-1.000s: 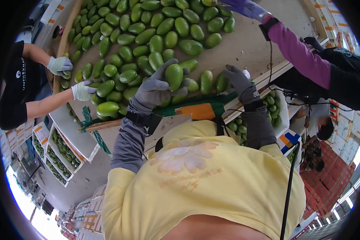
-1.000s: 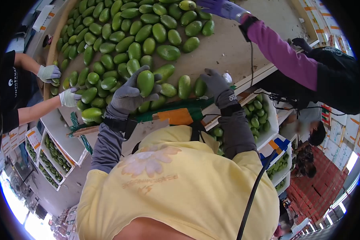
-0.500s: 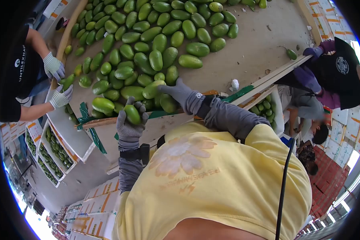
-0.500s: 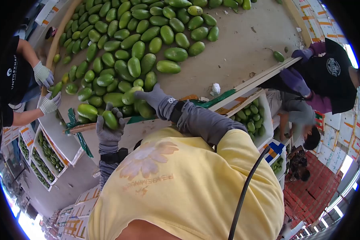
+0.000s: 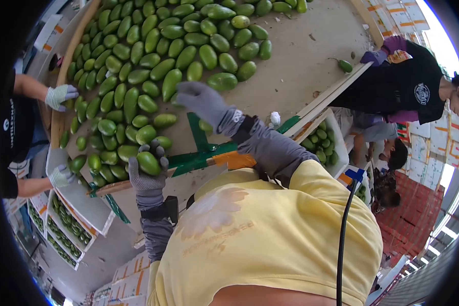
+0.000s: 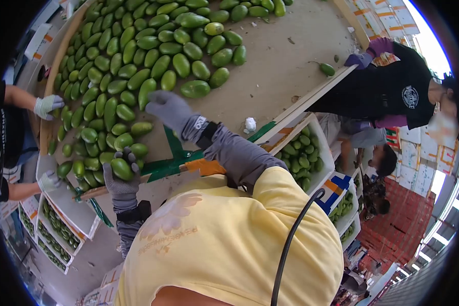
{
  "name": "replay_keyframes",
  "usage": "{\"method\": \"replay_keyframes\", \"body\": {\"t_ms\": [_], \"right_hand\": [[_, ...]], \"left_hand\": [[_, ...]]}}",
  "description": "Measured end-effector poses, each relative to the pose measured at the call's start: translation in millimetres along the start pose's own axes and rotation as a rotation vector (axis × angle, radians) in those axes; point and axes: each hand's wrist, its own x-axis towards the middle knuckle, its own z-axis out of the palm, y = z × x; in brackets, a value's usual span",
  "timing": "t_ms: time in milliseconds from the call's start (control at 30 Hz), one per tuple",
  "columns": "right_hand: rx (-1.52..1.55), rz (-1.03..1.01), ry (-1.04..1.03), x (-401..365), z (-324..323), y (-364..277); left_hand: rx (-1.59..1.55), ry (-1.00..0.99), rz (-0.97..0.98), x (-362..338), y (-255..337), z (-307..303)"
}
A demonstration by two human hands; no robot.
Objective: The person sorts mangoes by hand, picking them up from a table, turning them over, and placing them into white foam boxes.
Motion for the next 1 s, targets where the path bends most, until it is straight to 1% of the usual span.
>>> {"method": "replay_keyframes", "body": {"t_ms": [67, 100, 133, 200, 233, 300, 333, 367, 400, 433, 467, 500, 533, 567, 633, 667, 733, 800, 867, 900, 933, 967, 1000], "right_hand": [[-0.344, -0.192, 0.412, 23.3, -56.2, 11.5], [-0.544, -0.276, 0.583, 36.9, -91.5, 16.6], [-0.746, -0.361, 0.752, 49.8, -127.3, 19.9], [-0.803, -0.184, 0.853, 66.0, -182.9, 24.3], [-0.802, -0.19, 0.857, 70.6, -196.6, 28.5], [-0.551, 0.091, 0.717, 78.1, -212.6, 31.4], [-0.55, 0.084, 0.717, 77.9, -214.8, 31.7], [-0.39, 0.137, 0.654, 74.2, -213.5, 35.2], [-0.229, 0.19, 0.587, 68.4, -209.6, 37.0], [-0.063, 0.189, 0.519, 61.3, -207.1, 42.9], [-0.06, 0.19, 0.52, 50.3, -204.7, 52.2], [0.436, 0.104, 0.313, 38.4, -202.5, 61.0], [0.922, 0.015, 0.085, 25.4, -195.2, 60.3], [0.919, 0.022, 0.083, 13.5, -188.9, 59.0], [1.088, 0.02, -0.006, -15.0, -162.1, 28.8], [1.091, 0.026, -0.001, -18.3, -154.4, 31.4], [1.299, 0.032, -0.23, -22.3, -138.0, 27.6], [1.253, 0.039, -0.239, -31.2, -127.0, 24.0], [1.315, 0.101, -0.449, -31.3, -118.9, 23.2], [1.311, 0.086, -0.448, -33.8, -111.2, 15.1], [0.925, 0.1, -0.253, -39.0, -100.3, 2.1], [0.539, 0.113, -0.057, -40.8, -96.3, -6.0], [0.537, 0.101, -0.046, -33.3, -102.7, -3.2]], "left_hand": [[-0.013, -0.049, -0.067, 7.1, 0.5, -6.4], [-0.004, 0.011, -0.081, 10.0, -0.8, -3.5], [-0.004, -0.001, -0.088, 14.7, -2.4, 0.1], [0.039, 0.114, -0.135, 24.0, -6.7, 9.2], [0.035, 0.18, -0.141, 29.3, -10.9, 17.0], [0.056, 0.195, -0.164, 39.5, -17.4, 18.4], [0.075, 0.218, -0.189, 43.5, -20.5, 19.8], [0.071, 0.17, -0.217, 46.4, -23.9, 21.6], [0.075, 0.167, -0.211, 50.0, -27.0, 25.3], [0.072, 0.066, -0.269, 53.6, -30.1, 28.7], [0.067, -0.033, -0.331, 56.2, -33.8, 31.5], [0.046, -0.064, -0.372, 59.4, -35.8, 39.3], [0.043, -0.061, -0.37, 62.3, -38.7, 47.0], [0.079, -0.074, -0.363, 64.4, -43.0, 54.0], [0.132, -0.087, -0.367, 68.8, -50.0, 60.0], [0.13, -0.08, -0.372, 71.2, -53.1, 61.2], [0.222, -0.111, -0.384, 76.0, -57.2, 64.3], [0.274, -0.08, -0.393, 79.1, -59.6, 72.6], [0.346, -0.049, -0.437, 83.7, -60.5, 82.7], [0.317, -0.068, -0.455, 87.3, -62.0, 78.0], [0.322, -0.083, -0.461, 89.5, -62.9, 74.3], [0.302, -0.049, -0.46, 90.8, -63.6, 71.0], [0.282, -0.014, -0.458, 91.6, -63.5, 68.7]]}}
